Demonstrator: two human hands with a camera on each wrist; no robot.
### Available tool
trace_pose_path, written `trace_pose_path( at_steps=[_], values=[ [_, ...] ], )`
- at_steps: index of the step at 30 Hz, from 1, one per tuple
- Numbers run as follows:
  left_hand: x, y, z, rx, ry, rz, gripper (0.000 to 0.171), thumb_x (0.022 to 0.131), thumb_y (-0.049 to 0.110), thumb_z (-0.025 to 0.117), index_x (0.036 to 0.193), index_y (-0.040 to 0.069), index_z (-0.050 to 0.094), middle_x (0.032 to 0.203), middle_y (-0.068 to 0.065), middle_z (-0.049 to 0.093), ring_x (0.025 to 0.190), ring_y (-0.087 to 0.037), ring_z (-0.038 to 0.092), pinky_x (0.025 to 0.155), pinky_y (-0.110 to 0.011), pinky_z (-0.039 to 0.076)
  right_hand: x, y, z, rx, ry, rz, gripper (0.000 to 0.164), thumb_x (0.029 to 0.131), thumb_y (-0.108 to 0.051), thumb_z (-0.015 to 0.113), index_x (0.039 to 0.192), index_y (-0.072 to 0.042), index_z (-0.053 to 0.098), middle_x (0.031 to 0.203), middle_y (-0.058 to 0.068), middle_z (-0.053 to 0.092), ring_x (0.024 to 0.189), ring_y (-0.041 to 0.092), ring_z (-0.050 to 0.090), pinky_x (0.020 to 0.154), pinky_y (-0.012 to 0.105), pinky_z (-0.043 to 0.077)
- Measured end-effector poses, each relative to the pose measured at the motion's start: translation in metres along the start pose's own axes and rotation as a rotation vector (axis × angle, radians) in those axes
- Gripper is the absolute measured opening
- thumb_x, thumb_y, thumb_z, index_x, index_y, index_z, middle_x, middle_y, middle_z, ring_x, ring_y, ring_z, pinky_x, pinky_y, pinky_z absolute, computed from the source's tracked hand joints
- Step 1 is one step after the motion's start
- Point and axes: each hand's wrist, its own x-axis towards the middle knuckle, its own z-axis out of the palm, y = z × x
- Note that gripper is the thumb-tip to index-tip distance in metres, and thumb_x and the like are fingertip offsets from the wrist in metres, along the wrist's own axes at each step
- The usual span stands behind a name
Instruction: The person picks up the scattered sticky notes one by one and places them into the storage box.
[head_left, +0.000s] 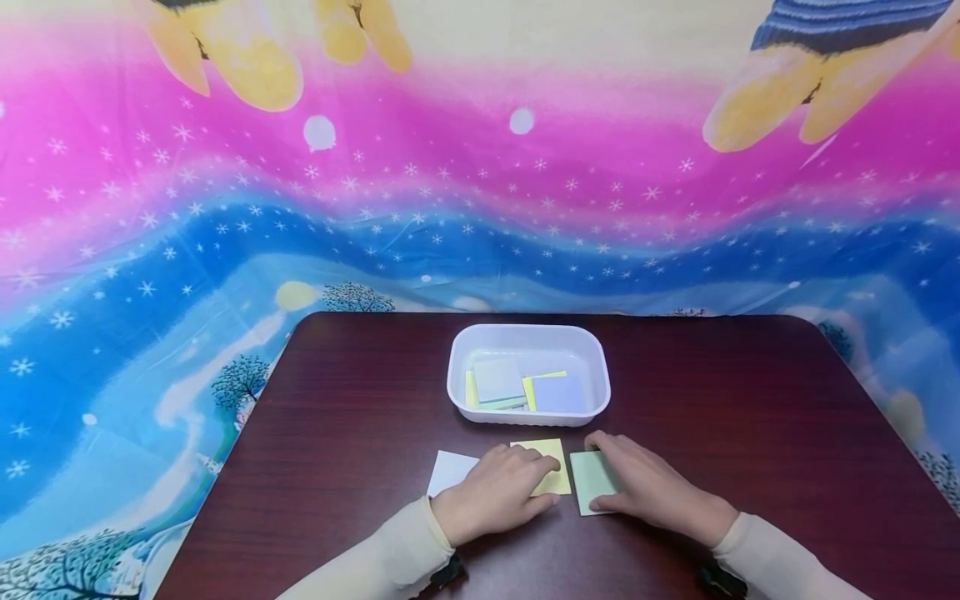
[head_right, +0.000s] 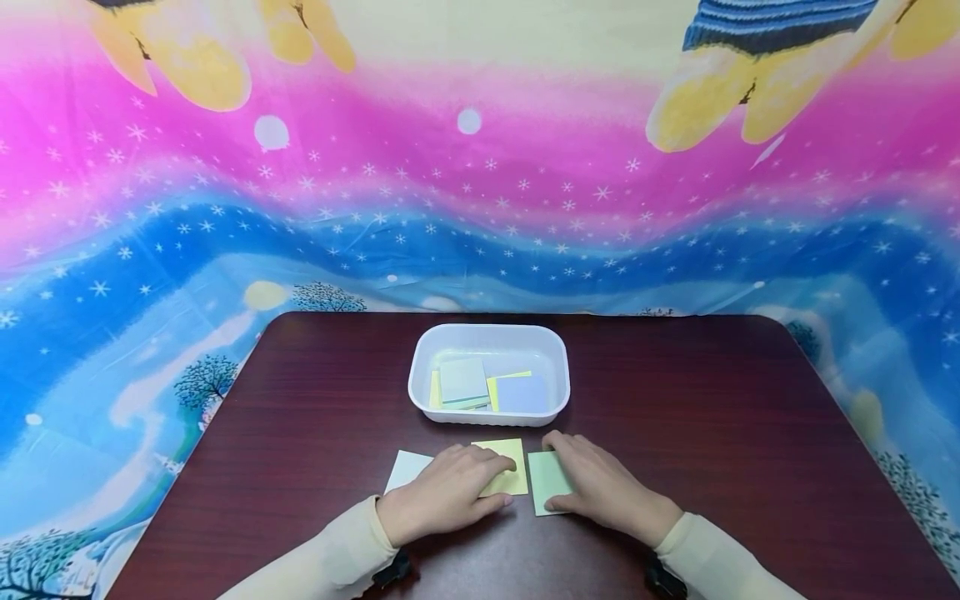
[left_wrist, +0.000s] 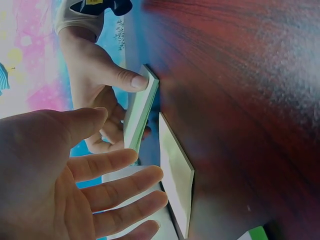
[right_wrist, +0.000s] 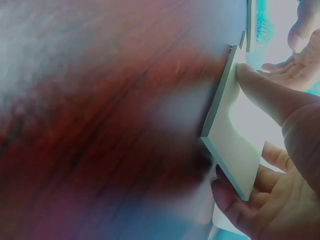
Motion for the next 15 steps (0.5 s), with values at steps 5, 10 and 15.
trace_pose_path(
  at_steps=[5,10,15],
  values=[
    [0.0001,0.0005,0.0003,-0.003,-0.006,-0.001,0.036,0.088,0.046,0.056,0.111,0.02,0.064,0.091,0.009,0.065,0.081,-0.011,0.06,0.065,-0.027,0.042,-0.0015,0.0015,0.0,-0.009,0.045,-0.056,0.064,0.065,-0.038,0.08,0.119,-0.016,0.056,0.104,-0.011,0.057,0.091,0.005,0.049,0.077,0.032,0.046],
    [0.0001,0.001,0.0001,-0.005,-0.008,-0.003,0.037,0.088,0.047,0.056,0.112,0.02,0.064,0.091,0.009,0.065,0.082,-0.01,0.06,0.066,-0.027,0.043,-0.0016,0.0027,-0.002,-0.02,0.059,-0.092,0.053,0.071,-0.034,0.077,0.118,-0.014,0.061,0.1,-0.012,0.058,0.09,0.004,0.049,0.076,0.031,0.046],
    [0.0003,0.0012,-0.0001,-0.006,-0.009,-0.002,0.037,0.088,0.047,0.056,0.112,0.02,0.064,0.091,0.009,0.065,0.081,-0.01,0.06,0.065,-0.027,0.042,-0.0003,0.0034,-0.0045,-0.011,0.07,-0.122,0.036,0.081,-0.024,0.07,0.115,-0.014,0.063,0.098,-0.013,0.059,0.09,0.002,0.052,0.076,0.03,0.047]
  ],
)
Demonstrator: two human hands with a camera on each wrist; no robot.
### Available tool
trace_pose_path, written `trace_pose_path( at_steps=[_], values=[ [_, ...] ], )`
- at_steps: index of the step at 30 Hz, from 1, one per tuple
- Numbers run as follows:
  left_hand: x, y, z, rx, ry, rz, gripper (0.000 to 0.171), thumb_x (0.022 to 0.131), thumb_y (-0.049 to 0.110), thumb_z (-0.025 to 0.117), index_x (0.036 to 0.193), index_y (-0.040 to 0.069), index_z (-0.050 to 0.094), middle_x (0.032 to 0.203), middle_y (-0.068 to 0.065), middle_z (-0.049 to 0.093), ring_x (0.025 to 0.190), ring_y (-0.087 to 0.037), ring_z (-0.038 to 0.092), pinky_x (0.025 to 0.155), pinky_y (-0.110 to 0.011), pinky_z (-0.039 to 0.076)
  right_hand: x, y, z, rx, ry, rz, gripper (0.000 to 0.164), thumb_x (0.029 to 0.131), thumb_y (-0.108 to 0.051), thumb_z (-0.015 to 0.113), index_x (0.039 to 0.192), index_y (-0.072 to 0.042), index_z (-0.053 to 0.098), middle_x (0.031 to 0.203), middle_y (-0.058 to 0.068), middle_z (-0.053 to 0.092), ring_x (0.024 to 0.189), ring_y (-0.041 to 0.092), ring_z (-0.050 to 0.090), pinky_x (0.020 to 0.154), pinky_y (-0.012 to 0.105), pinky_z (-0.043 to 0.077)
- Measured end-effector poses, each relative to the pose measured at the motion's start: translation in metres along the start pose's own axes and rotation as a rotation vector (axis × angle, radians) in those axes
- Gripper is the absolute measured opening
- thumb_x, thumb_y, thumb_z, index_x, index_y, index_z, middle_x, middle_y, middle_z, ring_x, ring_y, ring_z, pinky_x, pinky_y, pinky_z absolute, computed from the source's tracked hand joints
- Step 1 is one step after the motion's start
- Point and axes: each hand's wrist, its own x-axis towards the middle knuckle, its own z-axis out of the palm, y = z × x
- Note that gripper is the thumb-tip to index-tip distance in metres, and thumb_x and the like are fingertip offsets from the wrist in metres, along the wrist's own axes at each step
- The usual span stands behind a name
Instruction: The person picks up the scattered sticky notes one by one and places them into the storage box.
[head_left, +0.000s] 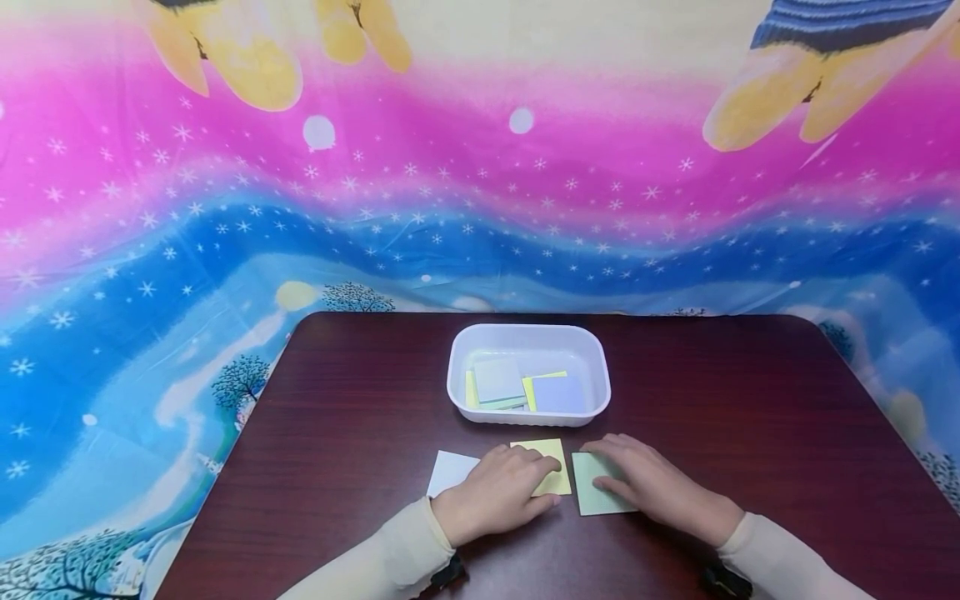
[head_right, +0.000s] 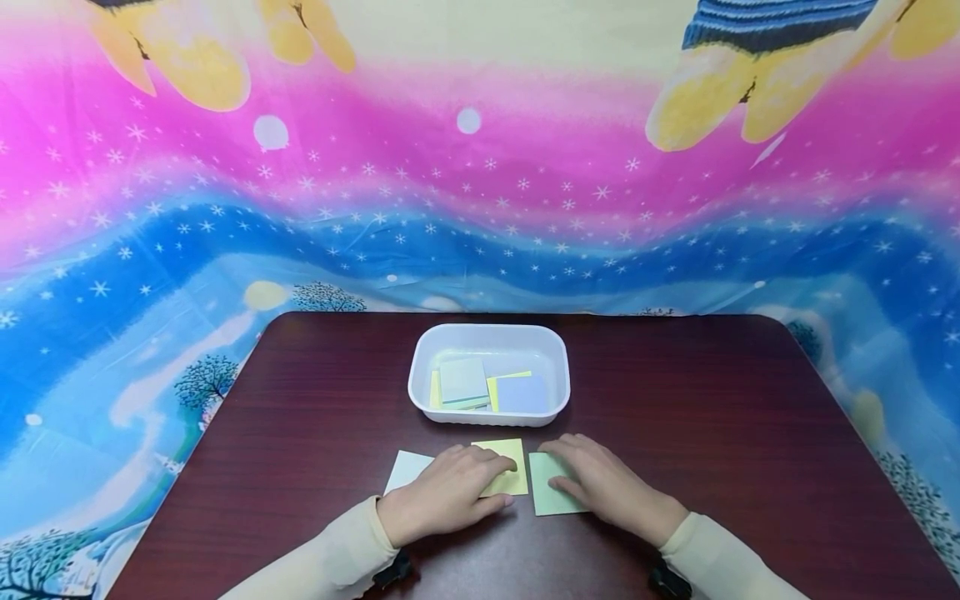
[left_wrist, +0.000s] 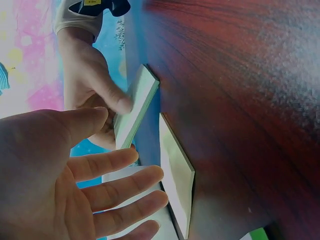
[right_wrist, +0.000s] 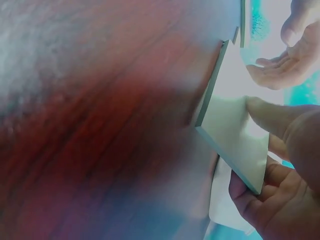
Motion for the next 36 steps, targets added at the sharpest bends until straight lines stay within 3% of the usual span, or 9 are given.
trace_pose_path(
  at_steps=[3,7,36],
  values=[
    [0.0,-0.0004,-0.0002,0.001,0.0,0.0,0.037,0.088,0.047,0.056,0.111,0.02,0.064,0.089,0.01,0.064,0.08,-0.01,0.059,0.064,-0.026,0.042,0.0009,0.0003,-0.0005,0.019,0.024,-0.016,0.025,0.087,-0.015,0.063,0.112,-0.015,0.065,0.096,-0.014,0.06,0.09,0.0,0.053,0.075,0.029,0.048],
    [0.0001,-0.0009,-0.0004,0.001,0.009,0.002,0.036,0.088,0.047,0.056,0.109,0.02,0.064,0.085,0.01,0.062,0.077,-0.01,0.058,0.062,-0.026,0.041,0.0012,0.0009,-0.0006,0.049,0.052,-0.035,0.023,0.089,-0.008,0.058,0.108,-0.017,0.067,0.096,-0.016,0.06,0.089,-0.001,0.054,0.075,0.028,0.049],
    [0.0017,-0.0007,-0.0047,0.005,0.048,0.002,0.038,0.088,0.048,0.054,0.113,0.02,0.064,0.091,0.009,0.063,0.081,-0.009,0.058,0.064,-0.025,0.041,-0.0021,0.002,-0.0098,0.028,0.145,-0.104,0.026,0.086,-0.003,0.061,0.105,-0.019,0.067,0.094,-0.018,0.06,0.087,-0.002,0.054,0.073,0.026,0.048]
  ],
)
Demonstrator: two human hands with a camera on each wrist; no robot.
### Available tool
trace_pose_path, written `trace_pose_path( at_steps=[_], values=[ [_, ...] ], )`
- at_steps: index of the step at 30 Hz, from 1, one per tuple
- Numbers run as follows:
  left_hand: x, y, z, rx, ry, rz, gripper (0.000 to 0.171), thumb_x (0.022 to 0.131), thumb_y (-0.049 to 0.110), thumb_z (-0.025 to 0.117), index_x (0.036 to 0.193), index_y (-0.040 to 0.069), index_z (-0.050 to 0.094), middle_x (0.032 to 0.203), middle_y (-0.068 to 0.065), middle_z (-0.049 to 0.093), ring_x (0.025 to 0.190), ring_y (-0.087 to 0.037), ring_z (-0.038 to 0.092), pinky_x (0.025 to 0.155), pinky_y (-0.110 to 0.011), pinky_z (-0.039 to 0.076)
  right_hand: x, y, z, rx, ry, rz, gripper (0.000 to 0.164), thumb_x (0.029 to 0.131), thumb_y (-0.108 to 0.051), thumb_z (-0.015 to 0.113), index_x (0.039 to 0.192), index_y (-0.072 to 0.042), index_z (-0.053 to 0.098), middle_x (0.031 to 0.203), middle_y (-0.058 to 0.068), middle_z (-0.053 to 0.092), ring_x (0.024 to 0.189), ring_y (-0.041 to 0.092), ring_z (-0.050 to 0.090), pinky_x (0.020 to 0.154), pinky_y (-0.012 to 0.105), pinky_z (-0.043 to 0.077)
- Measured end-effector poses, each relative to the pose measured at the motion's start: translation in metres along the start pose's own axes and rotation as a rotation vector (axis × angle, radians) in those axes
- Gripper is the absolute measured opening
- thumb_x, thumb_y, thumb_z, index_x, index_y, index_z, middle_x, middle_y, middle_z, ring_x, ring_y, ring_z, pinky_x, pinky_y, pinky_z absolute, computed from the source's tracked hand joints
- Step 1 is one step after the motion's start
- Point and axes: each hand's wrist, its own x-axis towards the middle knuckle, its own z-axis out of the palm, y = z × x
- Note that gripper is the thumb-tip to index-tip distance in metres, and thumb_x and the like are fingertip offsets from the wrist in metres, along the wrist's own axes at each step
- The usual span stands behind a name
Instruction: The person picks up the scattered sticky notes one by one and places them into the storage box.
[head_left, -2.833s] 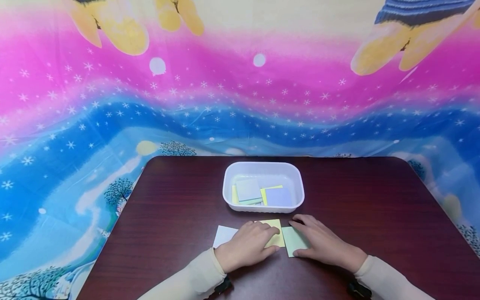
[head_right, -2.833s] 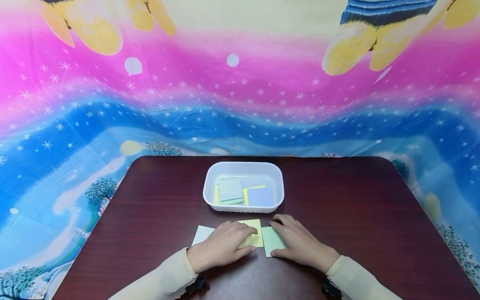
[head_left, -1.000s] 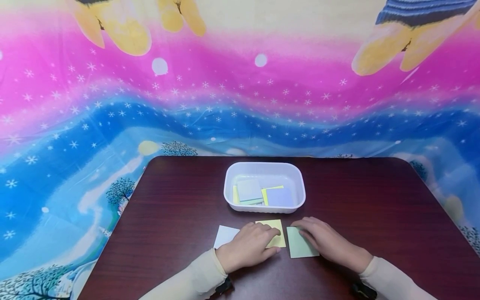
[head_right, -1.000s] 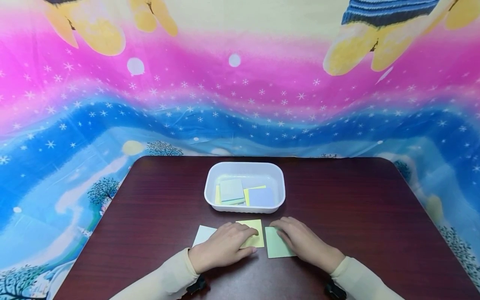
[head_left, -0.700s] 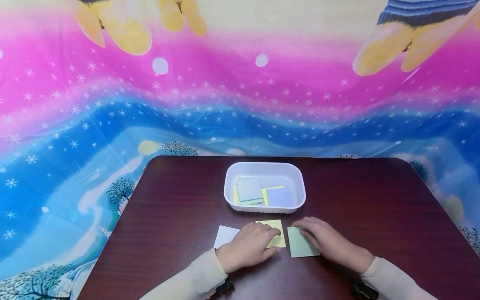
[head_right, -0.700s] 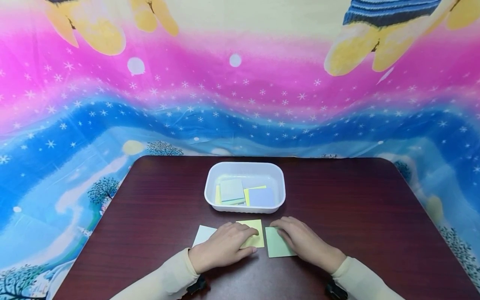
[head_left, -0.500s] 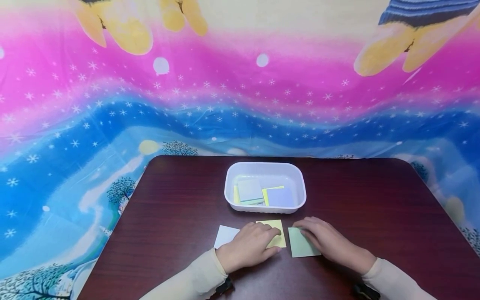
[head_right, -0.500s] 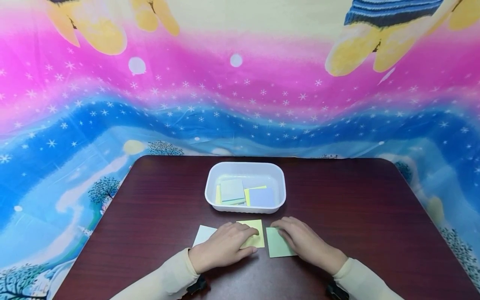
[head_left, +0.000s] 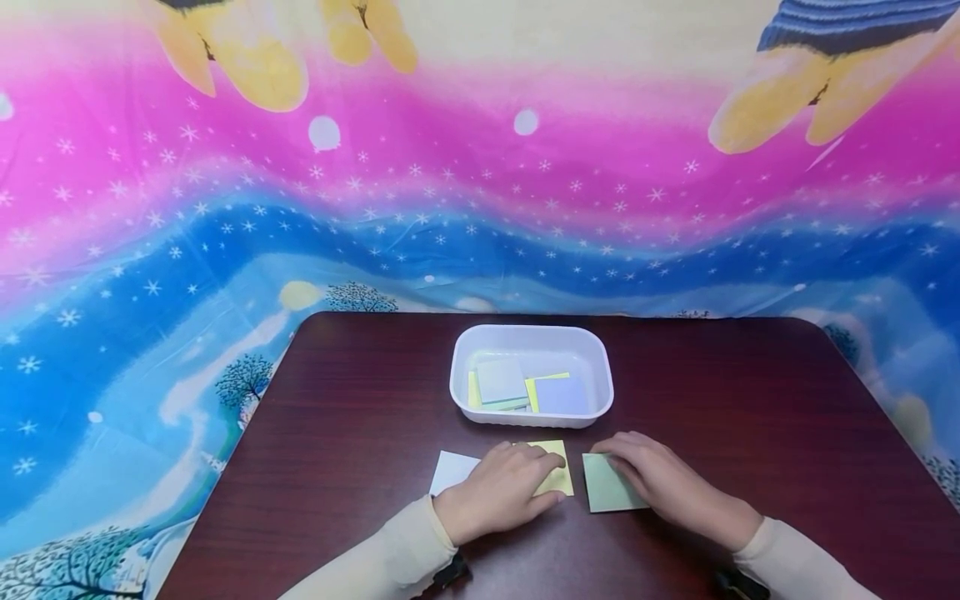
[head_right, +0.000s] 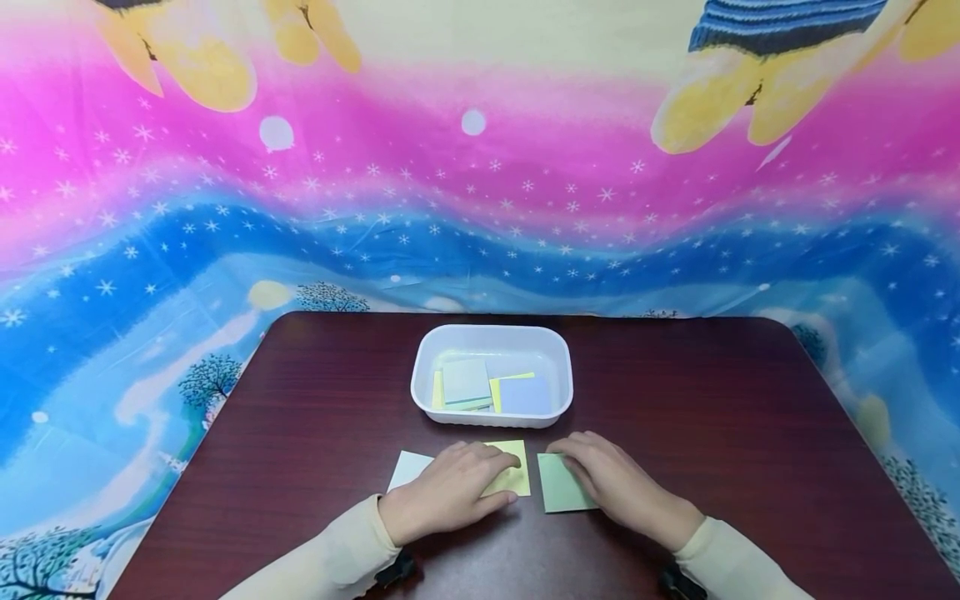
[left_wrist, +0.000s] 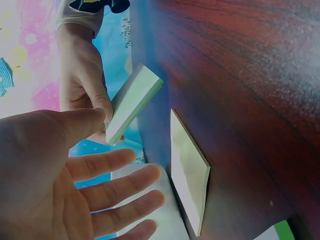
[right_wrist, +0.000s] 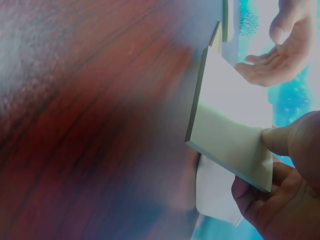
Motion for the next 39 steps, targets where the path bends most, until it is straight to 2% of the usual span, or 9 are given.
trace_pose_path(
  at_steps=[6,24,31,39],
  values=[
    [0.001,0.001,-0.001,0.003,0.002,-0.001,0.04,0.089,0.049,0.053,0.115,0.021,0.064,0.093,0.01,0.064,0.082,-0.009,0.059,0.065,-0.025,0.041,0.0,0.001,-0.003,-0.012,0.025,-0.011,0.026,0.084,-0.002,0.062,0.104,-0.018,0.068,0.094,-0.018,0.06,0.087,-0.002,0.054,0.073,0.025,0.048],
    [0.004,0.002,-0.006,-0.011,0.024,0.015,0.042,0.088,0.049,0.055,0.116,0.02,0.063,0.095,0.009,0.064,0.087,-0.011,0.059,0.069,-0.027,0.043,0.001,-0.004,-0.013,-0.026,0.0,0.028,0.025,0.086,-0.005,0.061,0.104,-0.02,0.067,0.093,-0.019,0.059,0.086,-0.003,0.052,0.071,0.025,0.048],
    [0.006,0.002,-0.009,-0.012,0.018,0.017,0.042,0.089,0.049,0.054,0.116,0.02,0.063,0.098,0.009,0.065,0.088,-0.01,0.059,0.072,-0.027,0.044,0.003,-0.005,-0.017,-0.028,0.034,-0.013,0.026,0.084,-0.002,0.062,0.105,-0.017,0.068,0.091,-0.019,0.058,0.083,-0.003,0.05,0.069,0.023,0.046],
    [0.009,0.0,-0.012,0.004,0.027,0.024,0.04,0.088,0.049,0.054,0.114,0.019,0.064,0.095,0.009,0.065,0.082,-0.01,0.057,0.066,-0.025,0.041,0.006,-0.007,-0.024,-0.029,0.064,-0.04,0.029,0.083,0.0,0.063,0.105,-0.018,0.067,0.089,-0.019,0.056,0.08,-0.003,0.047,0.066,0.022,0.044]
  ],
)
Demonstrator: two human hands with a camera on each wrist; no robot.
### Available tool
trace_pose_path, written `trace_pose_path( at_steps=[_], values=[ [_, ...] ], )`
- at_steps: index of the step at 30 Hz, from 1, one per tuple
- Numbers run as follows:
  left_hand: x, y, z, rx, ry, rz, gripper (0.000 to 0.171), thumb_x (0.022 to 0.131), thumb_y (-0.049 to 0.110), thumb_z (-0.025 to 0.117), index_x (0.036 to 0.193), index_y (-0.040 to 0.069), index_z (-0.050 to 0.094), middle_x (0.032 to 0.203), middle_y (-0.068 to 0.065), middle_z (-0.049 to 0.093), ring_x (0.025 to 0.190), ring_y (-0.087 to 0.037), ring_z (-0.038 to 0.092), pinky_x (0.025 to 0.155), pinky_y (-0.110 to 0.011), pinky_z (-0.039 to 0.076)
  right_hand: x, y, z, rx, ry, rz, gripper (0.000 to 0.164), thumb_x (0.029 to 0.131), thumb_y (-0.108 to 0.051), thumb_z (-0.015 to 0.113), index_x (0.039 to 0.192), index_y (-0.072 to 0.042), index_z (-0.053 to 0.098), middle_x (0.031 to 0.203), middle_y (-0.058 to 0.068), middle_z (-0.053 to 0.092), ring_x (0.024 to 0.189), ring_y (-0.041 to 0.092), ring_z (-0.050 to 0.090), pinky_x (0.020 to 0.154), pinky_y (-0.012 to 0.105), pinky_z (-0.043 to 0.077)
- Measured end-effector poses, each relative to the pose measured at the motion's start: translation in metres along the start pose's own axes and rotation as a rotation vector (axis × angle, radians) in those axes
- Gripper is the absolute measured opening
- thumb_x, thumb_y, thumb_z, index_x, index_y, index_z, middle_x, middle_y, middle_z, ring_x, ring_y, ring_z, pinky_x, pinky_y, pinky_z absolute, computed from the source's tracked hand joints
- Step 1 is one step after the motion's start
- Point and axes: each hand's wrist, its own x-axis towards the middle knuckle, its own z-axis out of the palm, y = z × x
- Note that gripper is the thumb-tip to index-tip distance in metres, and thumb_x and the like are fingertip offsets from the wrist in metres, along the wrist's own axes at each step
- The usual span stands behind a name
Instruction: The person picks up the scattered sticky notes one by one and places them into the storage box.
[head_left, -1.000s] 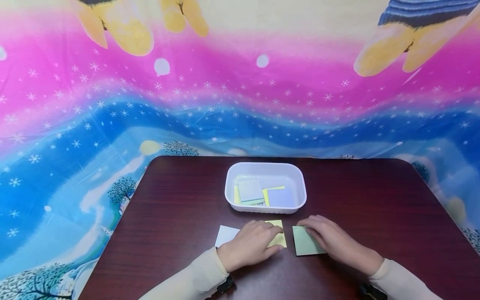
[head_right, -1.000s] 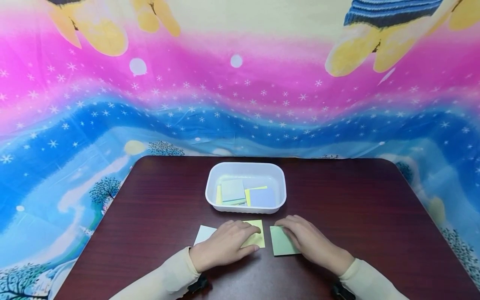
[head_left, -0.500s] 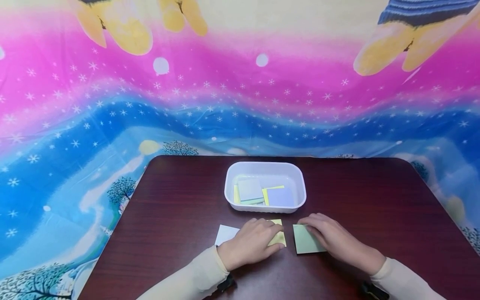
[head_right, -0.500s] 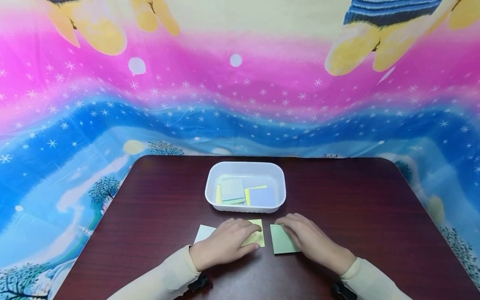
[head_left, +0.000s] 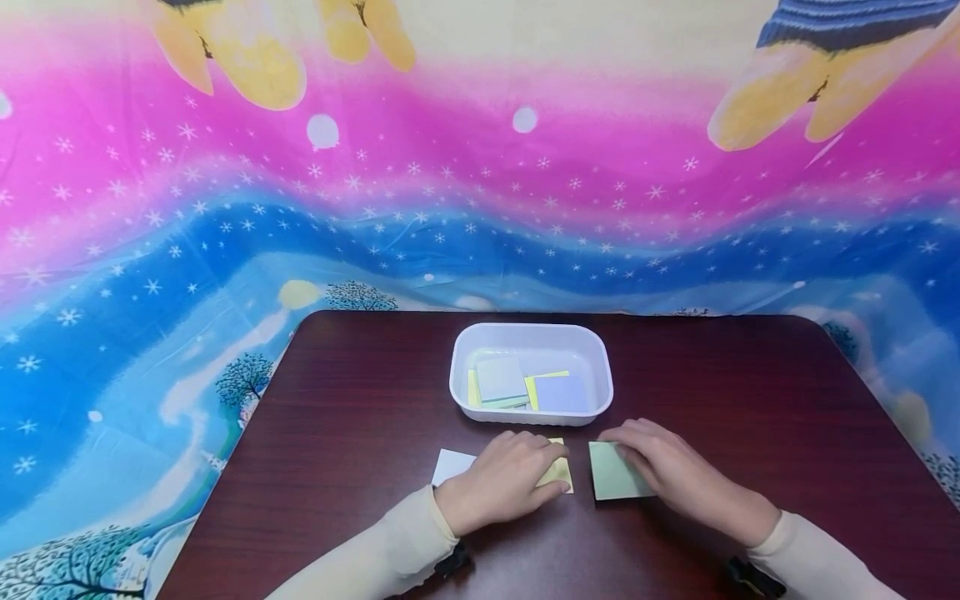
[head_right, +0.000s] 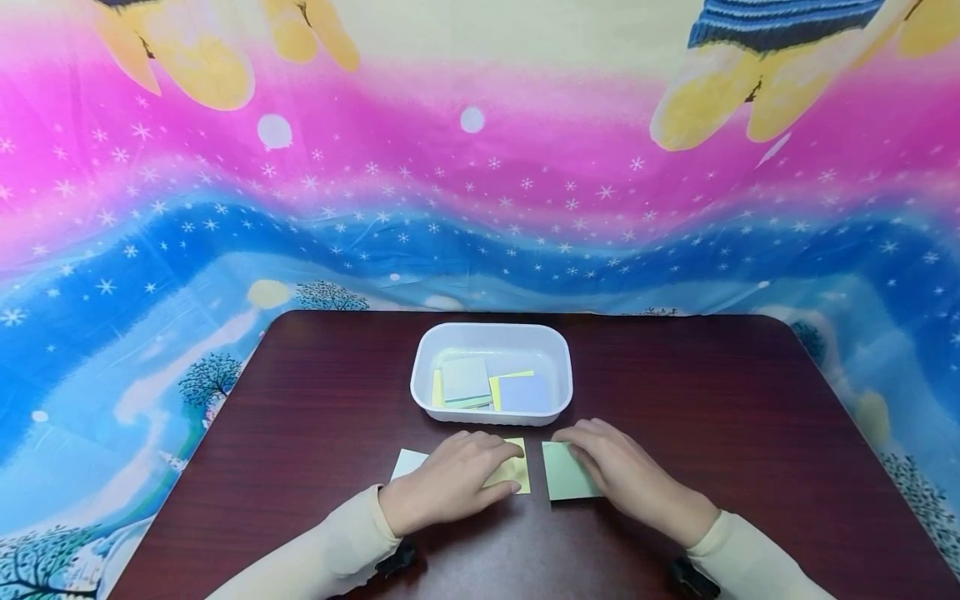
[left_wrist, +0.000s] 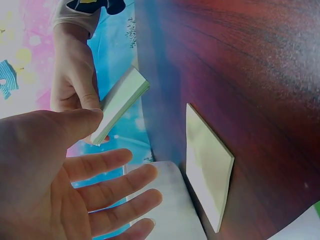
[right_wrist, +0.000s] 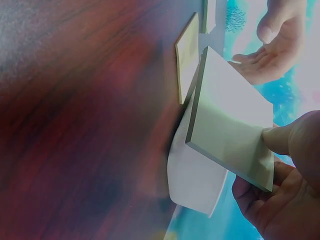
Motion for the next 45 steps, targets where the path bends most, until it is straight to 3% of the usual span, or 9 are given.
trace_pose_path(
  at_steps=[13,29,45],
  values=[
    [0.005,-0.001,-0.007,-0.007,0.022,0.005,0.036,0.088,0.045,0.055,0.111,0.02,0.064,0.094,0.01,0.064,0.082,-0.01,0.059,0.065,-0.025,0.042,0.006,-0.002,-0.009,-0.005,0.038,-0.032,0.032,0.081,0.002,0.064,0.105,-0.019,0.066,0.091,-0.019,0.057,0.083,-0.002,0.049,0.068,0.022,0.044],
    [0.011,-0.004,-0.021,-0.003,0.03,-0.011,0.039,0.089,0.044,0.056,0.116,0.017,0.063,0.105,0.007,0.065,0.098,-0.011,0.061,0.085,-0.03,0.046,0.014,-0.002,-0.019,-0.025,-0.011,0.011,0.03,0.083,-0.001,0.064,0.107,-0.019,0.067,0.09,-0.019,0.057,0.081,-0.002,0.047,0.065,0.022,0.044],
    [0.013,-0.008,-0.03,-0.041,0.013,-0.035,0.037,0.091,0.044,0.053,0.115,0.017,0.062,0.103,0.007,0.066,0.093,-0.011,0.06,0.079,-0.029,0.046,0.024,0.001,-0.026,-0.021,0.043,-0.058,0.035,0.081,0.003,0.063,0.109,-0.017,0.067,0.09,-0.018,0.057,0.082,-0.001,0.047,0.067,0.023,0.043]
  ],
)
